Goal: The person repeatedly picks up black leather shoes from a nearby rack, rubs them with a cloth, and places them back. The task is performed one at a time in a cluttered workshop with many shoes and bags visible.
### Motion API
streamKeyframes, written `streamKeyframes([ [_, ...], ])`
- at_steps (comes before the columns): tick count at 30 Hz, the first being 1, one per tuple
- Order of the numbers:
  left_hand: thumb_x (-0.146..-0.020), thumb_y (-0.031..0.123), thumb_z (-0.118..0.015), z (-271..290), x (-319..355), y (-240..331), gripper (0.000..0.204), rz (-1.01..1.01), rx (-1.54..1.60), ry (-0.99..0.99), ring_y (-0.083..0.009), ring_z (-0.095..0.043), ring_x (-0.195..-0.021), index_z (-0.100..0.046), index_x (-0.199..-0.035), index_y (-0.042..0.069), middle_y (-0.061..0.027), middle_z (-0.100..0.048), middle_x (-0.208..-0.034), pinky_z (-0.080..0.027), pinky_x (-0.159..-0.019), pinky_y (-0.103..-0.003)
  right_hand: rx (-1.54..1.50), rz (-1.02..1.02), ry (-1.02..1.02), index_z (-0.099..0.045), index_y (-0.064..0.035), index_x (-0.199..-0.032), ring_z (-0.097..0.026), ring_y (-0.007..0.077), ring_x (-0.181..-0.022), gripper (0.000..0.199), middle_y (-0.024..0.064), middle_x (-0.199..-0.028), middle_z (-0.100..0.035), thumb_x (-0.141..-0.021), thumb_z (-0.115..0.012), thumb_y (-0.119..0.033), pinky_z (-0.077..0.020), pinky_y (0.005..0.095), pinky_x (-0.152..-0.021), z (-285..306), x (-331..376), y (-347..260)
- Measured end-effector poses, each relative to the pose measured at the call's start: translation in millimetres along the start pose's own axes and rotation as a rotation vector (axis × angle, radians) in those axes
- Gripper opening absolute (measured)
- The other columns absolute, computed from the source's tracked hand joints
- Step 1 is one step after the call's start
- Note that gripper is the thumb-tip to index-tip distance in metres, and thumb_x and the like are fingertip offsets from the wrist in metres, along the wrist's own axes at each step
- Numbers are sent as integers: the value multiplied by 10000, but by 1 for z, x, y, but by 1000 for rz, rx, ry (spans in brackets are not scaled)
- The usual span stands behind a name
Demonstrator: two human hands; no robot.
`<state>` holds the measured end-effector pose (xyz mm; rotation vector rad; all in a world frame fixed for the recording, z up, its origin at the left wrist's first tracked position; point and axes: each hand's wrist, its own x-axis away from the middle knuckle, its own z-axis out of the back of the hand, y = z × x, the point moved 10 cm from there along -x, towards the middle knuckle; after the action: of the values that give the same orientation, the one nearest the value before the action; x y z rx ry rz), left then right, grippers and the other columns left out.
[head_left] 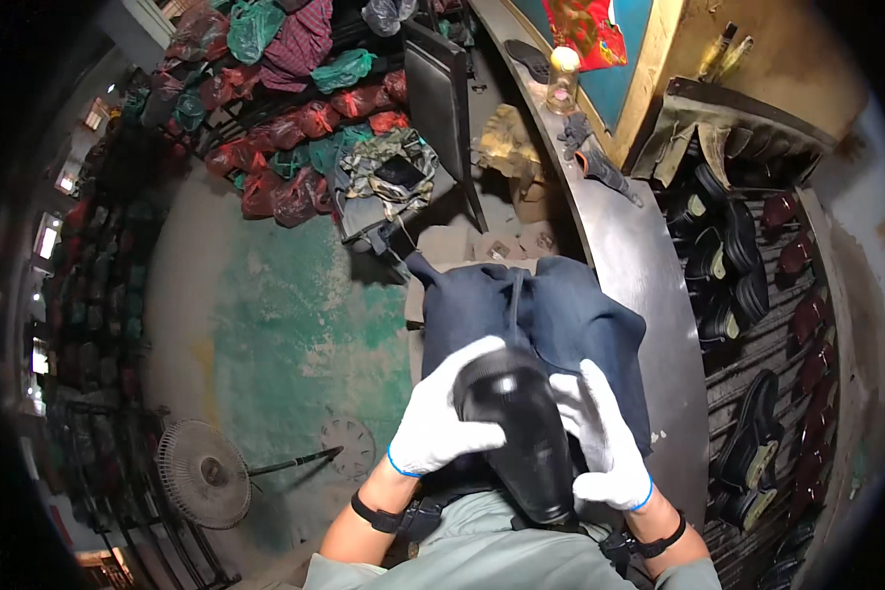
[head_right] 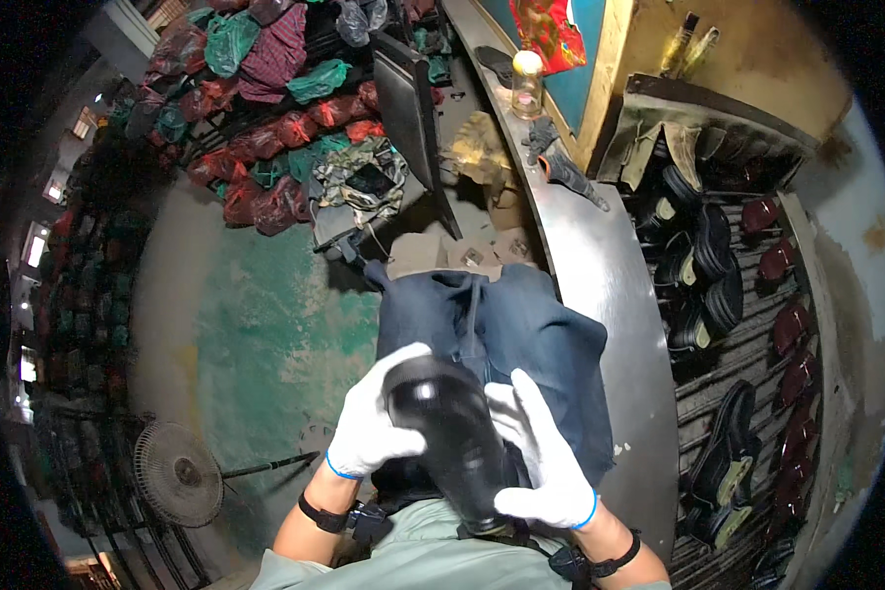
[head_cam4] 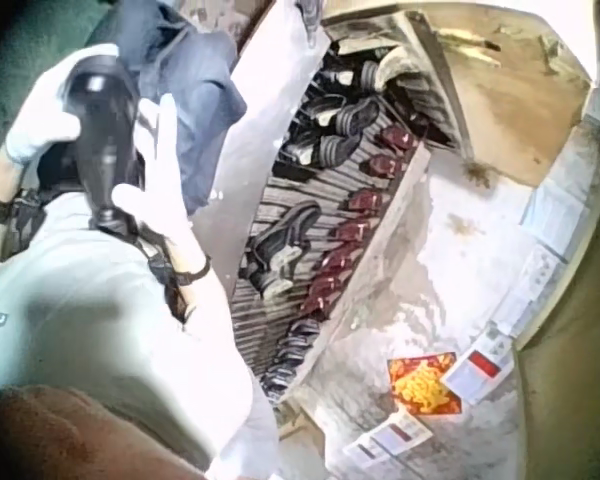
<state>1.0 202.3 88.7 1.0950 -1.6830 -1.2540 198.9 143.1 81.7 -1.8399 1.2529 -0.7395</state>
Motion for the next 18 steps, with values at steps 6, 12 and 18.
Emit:
streamKeyframes([
  [6, -660, 158, -1070, 21, 2, -7, 1178, 81, -91, 68, -266, -630, -1424, -460, -1647, -50, -191, -642, -1554, -493, -1233, -442, 892, 418, -271, -305, 83, -1714, -250, 563, -1661, 1360, 373, -1785, -239, -763, -972, -625, -296, 596, -1330, -57, -36, -14],
  [12, -918, 296, -916, 27, -3, -8, 979, 110, -215, 98, -284, -592, -1483, -410, -1688, -35, -215, -592, -1636, -446, -1277, -434, 741, 58, -251, -127, 54, -1760, -275, 492, -1665, 1402, 330, -1779, -265, -753, -973, -432, -236, 529, -1373, -19, 16, 55],
  [18, -1213, 386, -469, 3, -59, -31, 540, 125, 332, 50, -257, -631, -1392, -558, -1572, -8, -130, -688, -1493, -442, -1248, -389, -185, -213, -102, -117, -8, -1796, -387, 277, -1643, 1395, 165, -1802, -347, -749, -1009, -243, -293, 445, -1361, 8, 13, 40],
])
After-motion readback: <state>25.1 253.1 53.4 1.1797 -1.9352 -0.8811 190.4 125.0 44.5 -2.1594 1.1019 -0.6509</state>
